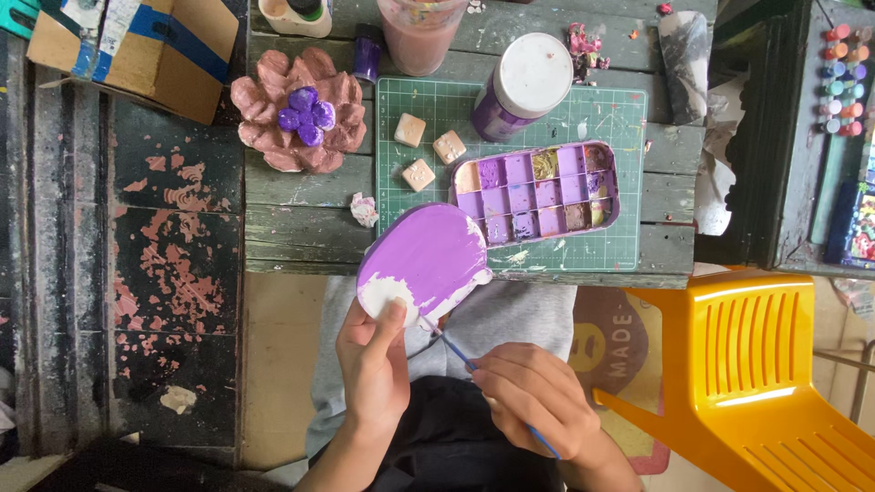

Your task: The person paints a white ceramic object with purple paint using a brush. They repeatedly dip the brush into a paint palette and apply the paint to the object's surface, gradually covering it.

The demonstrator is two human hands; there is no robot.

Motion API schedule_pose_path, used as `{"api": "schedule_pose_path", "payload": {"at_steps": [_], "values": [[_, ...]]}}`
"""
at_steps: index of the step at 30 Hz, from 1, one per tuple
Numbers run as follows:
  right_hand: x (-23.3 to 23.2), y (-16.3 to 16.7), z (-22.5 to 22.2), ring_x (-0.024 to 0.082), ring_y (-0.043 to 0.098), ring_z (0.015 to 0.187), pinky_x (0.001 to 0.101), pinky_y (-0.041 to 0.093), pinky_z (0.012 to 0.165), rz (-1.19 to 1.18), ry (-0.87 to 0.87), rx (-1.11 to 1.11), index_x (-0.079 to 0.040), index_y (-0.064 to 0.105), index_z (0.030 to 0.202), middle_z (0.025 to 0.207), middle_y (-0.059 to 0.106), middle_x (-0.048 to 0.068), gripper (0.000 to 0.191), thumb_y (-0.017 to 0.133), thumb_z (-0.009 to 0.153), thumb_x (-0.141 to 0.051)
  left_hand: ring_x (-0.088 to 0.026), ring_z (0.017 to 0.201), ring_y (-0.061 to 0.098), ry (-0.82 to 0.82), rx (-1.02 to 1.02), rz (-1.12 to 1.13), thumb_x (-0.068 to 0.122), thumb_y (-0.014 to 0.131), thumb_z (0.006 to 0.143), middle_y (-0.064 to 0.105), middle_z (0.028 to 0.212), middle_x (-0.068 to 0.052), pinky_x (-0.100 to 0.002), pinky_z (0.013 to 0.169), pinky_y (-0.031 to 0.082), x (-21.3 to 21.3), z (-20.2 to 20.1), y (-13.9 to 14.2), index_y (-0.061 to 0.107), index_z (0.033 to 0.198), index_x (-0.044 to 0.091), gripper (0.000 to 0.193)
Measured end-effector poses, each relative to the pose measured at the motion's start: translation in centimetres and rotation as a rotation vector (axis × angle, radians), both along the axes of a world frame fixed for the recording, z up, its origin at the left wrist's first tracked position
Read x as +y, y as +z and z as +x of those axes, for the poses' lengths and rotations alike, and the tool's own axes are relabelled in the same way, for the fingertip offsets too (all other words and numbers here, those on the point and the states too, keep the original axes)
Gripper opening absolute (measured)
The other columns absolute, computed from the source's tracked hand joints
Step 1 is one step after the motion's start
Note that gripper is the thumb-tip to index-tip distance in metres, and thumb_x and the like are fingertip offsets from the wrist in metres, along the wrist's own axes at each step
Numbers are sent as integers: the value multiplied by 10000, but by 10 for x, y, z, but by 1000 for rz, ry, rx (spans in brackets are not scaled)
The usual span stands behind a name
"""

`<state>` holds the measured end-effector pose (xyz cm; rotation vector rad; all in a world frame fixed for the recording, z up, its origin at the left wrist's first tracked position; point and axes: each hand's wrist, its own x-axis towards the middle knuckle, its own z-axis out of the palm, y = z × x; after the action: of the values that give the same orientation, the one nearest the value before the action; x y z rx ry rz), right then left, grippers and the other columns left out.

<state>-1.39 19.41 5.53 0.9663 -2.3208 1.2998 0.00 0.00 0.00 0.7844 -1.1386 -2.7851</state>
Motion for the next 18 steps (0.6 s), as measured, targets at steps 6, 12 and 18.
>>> {"api": "schedule_pose_path", "payload": {"at_steps": [6,12,18], "values": [[6,-8,2,316,740,848,402,624,774,-42,-293,-67,47,643,961,875,713,149,130,570,883,121,-165,1163,618,10,-3,-23,120,699,958,683,1236,-95,-364,1046,449,-3,0,0,589,1328,-38,417],[6,-9,8,297,761,854,375,624,755,14,-89,-16,38,630,995,892,739,140,120,600,890,88,-160,1170,613,14,-4,-15,122,701,951,681,1242,-85,-361,1053,441,-2,1,0,587,1328,-31,422],[4,-5,10,313,745,845,415,620,788,45,-47,9,50,632,1004,878,719,140,147,613,862,85,-172,1157,618,5,-8,-11,137,701,961,685,1230,-95,-372,1038,446,-4,3,1,599,1319,-35,410]]}}
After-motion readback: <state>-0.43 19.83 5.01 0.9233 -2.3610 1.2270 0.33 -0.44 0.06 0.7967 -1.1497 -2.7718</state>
